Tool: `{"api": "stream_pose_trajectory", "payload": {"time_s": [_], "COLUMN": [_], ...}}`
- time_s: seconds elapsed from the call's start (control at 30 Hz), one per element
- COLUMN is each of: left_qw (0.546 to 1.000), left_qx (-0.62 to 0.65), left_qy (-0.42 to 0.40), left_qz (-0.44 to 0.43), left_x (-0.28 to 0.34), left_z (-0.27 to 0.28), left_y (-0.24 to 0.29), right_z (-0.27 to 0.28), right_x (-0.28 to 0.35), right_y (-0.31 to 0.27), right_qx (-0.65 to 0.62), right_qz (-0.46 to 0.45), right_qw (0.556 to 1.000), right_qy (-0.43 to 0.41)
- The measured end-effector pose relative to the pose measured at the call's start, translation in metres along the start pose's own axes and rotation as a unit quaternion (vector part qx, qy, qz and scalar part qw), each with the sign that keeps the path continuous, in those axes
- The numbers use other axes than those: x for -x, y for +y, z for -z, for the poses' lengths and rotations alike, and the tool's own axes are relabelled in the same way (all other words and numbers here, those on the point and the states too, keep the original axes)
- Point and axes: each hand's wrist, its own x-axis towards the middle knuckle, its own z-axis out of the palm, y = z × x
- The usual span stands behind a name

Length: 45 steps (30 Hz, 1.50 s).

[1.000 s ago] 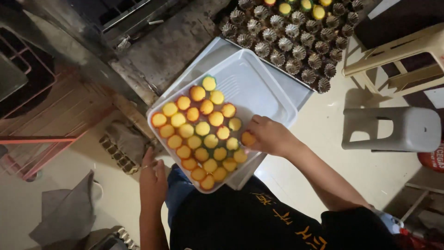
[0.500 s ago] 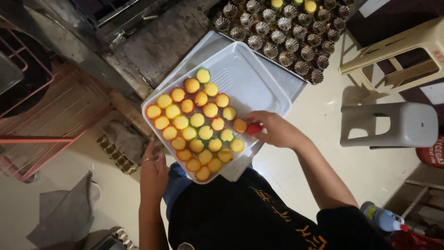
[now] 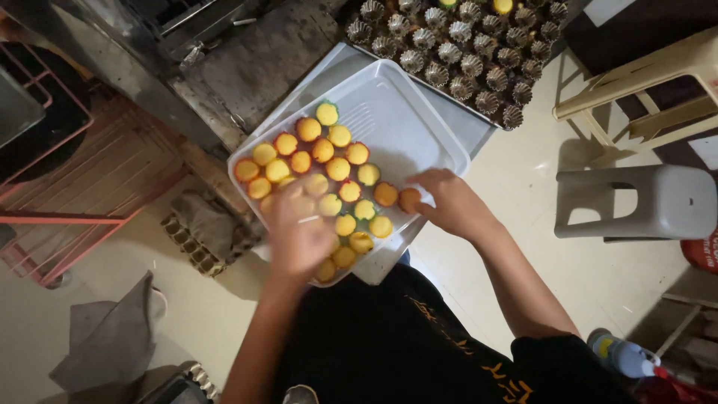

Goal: Sorting and arranging small round cakes from a tray into a plastic container.

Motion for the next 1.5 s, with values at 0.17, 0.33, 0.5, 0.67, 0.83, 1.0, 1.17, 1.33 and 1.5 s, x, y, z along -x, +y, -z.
{"api": "stream_pose_trajectory", "payload": {"time_s": [0.17, 0.33, 0.5, 0.67, 0.83, 1.0, 1.17, 1.33, 1.5], "left_qw": [0.937, 0.896, 0.925, 0.868, 0.926, 0.949, 0.983, 0.996, 0.980], "left_qx": [-0.153, -0.216, -0.126, -0.229, -0.128, -0.099, -0.096, -0.064, -0.090], "left_qy": [-0.182, -0.329, -0.272, -0.411, -0.292, -0.225, -0.138, -0.059, -0.076], "left_qz": [-0.255, -0.205, -0.233, -0.158, -0.203, -0.196, -0.067, 0.019, 0.160], "left_x": [-0.039, -0.051, -0.045, -0.065, -0.057, -0.059, -0.034, 0.001, 0.035], "left_z": [-0.067, -0.090, -0.096, -0.081, -0.074, -0.044, -0.008, 0.015, 0.013], "left_y": [0.023, 0.002, -0.012, 0.016, 0.012, 0.027, 0.013, -0.030, -0.069], "right_z": [-0.012, -0.018, -0.014, 0.006, 0.032, 0.089, 0.099, 0.087, 0.080], "right_x": [-0.006, -0.005, -0.002, -0.010, -0.045, -0.116, -0.210, -0.305, -0.341], "right_y": [0.008, 0.009, 0.001, -0.002, 0.080, 0.163, 0.249, 0.241, 0.178], "right_qx": [-0.002, -0.002, 0.005, 0.018, 0.033, 0.094, 0.078, 0.073, 0.186], "right_qz": [-0.027, -0.042, -0.067, -0.037, -0.013, -0.003, -0.069, -0.007, -0.064], "right_qw": [0.999, 0.998, 0.997, 0.994, 0.999, 0.953, 0.945, 0.961, 0.957], "right_qy": [-0.045, -0.052, -0.048, -0.105, 0.015, 0.288, 0.308, 0.266, 0.211]}}
